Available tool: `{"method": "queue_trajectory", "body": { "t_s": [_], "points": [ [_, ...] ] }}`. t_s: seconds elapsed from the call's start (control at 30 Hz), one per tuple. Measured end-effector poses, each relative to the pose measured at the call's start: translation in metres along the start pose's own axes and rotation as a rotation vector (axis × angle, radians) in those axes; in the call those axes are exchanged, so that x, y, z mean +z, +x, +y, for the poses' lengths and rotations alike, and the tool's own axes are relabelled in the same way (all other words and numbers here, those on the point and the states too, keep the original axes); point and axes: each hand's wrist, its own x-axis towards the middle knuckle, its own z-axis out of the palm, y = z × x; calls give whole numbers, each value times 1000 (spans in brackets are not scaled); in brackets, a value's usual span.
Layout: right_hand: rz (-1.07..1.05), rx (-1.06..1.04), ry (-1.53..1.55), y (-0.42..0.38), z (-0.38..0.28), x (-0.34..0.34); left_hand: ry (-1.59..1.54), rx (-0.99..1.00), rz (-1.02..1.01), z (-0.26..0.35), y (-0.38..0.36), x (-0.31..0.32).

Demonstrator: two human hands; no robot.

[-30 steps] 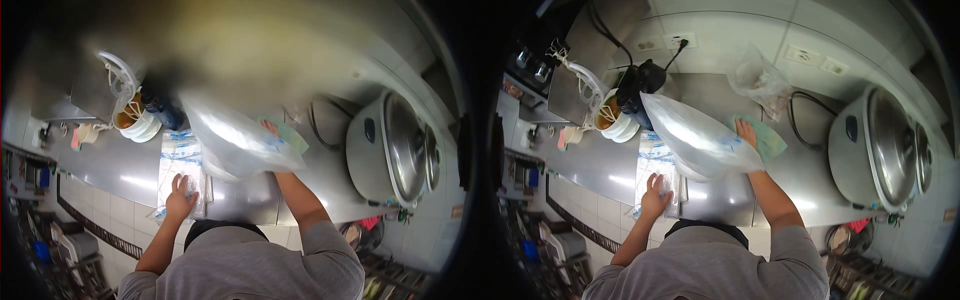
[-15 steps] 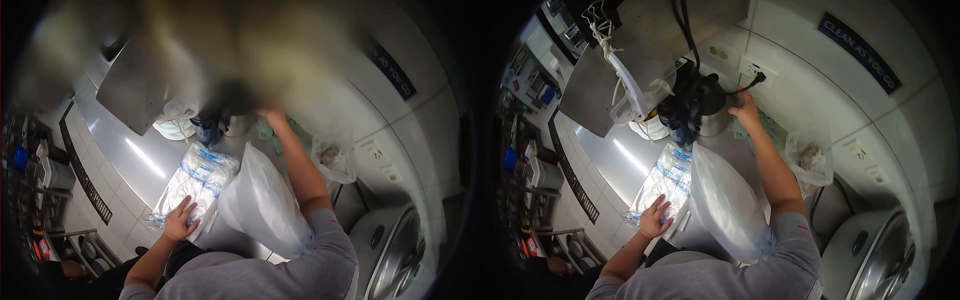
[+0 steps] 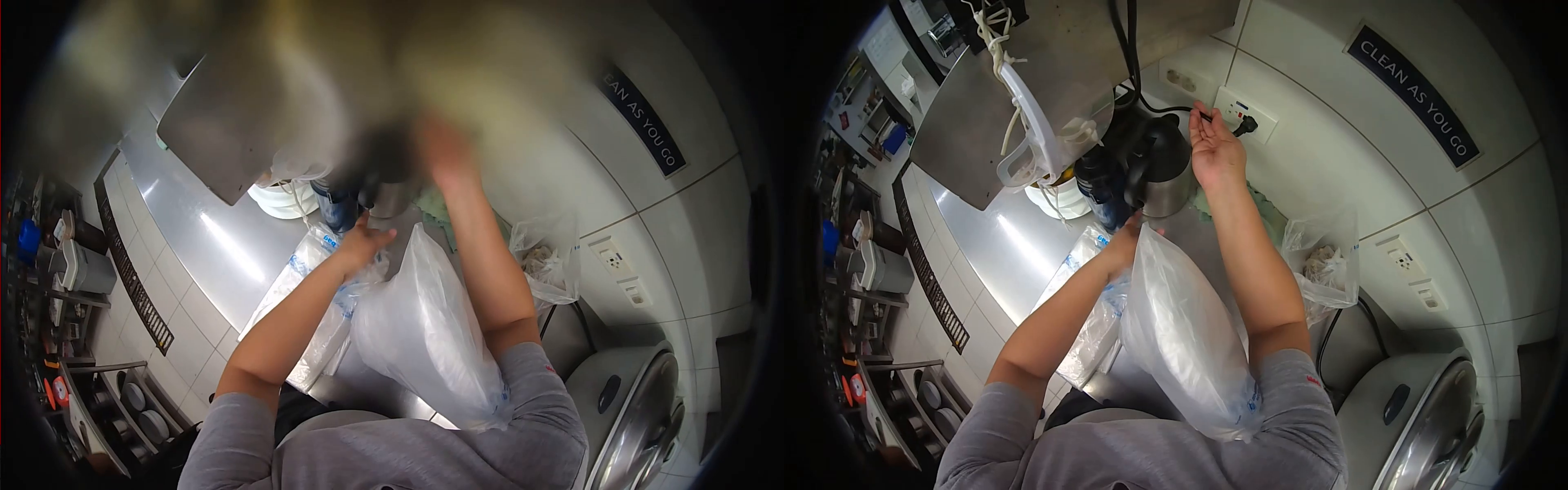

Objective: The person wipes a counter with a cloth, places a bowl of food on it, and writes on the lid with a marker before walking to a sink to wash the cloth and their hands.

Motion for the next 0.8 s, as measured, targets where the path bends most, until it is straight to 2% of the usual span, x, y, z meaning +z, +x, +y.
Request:
{"method": "queue_trajectory", "body": {
  "t_s": [0.03, 0.1, 0.17, 0.2, 0.23, 0.27, 0.3, 0.4, 0.47, 0.53, 0.6, 0.63, 0.67, 0.73, 0.77, 0.8],
  "points": [
    [-41, 10, 108, 3, -1, 0, -6, 2, 0, -4, 17, 4],
    [-75, 19, 218, 0, -4, 1, -444, -169, -75, -11, 44, 10],
    [-63, 283, 843, -18, -9, 17, -499, -195, -25, 10, 45, 17],
    [-62, 280, 847, -25, -11, 21, -554, -216, 26, 19, 47, 21],
    [-48, 172, 483, -32, -14, 23, -551, -217, 26, 24, 56, 28],
    [-31, 64, 118, -37, -17, 25, -589, -225, 126, 30, 64, 37],
    [-28, 58, 117, -40, -20, 25, -624, -234, 223, 34, 73, 42],
    [-13, 66, 76, -51, -28, 27, -717, -177, 201, 52, 93, 42],
    [-49, 161, 39, -58, -31, 34, -740, -119, 237, 59, 99, 41],
    [41, 174, -52, -60, -35, 28, -761, -60, 282, 65, 93, 40],
    [-82, 281, -551, -66, -47, 12, -634, -79, 146, 61, 81, 39],
    [-168, 281, -1068, -64, -56, -19, -418, -37, 59, 50, 75, 34],
    [-166, 280, -1062, -71, -63, -40, -202, 10, -25, 37, 67, 24],
    [-166, 152, -2463, -84, -65, -75, 29, 224, -175, 28, 25, 0],
    [-167, 158, -2458, -84, -59, -98, 83, 198, -172, 29, -1, -10],
    [-122, 12, -2371, -82, -50, -121, 138, 173, -169, 32, -25, -21]
  ]
}}
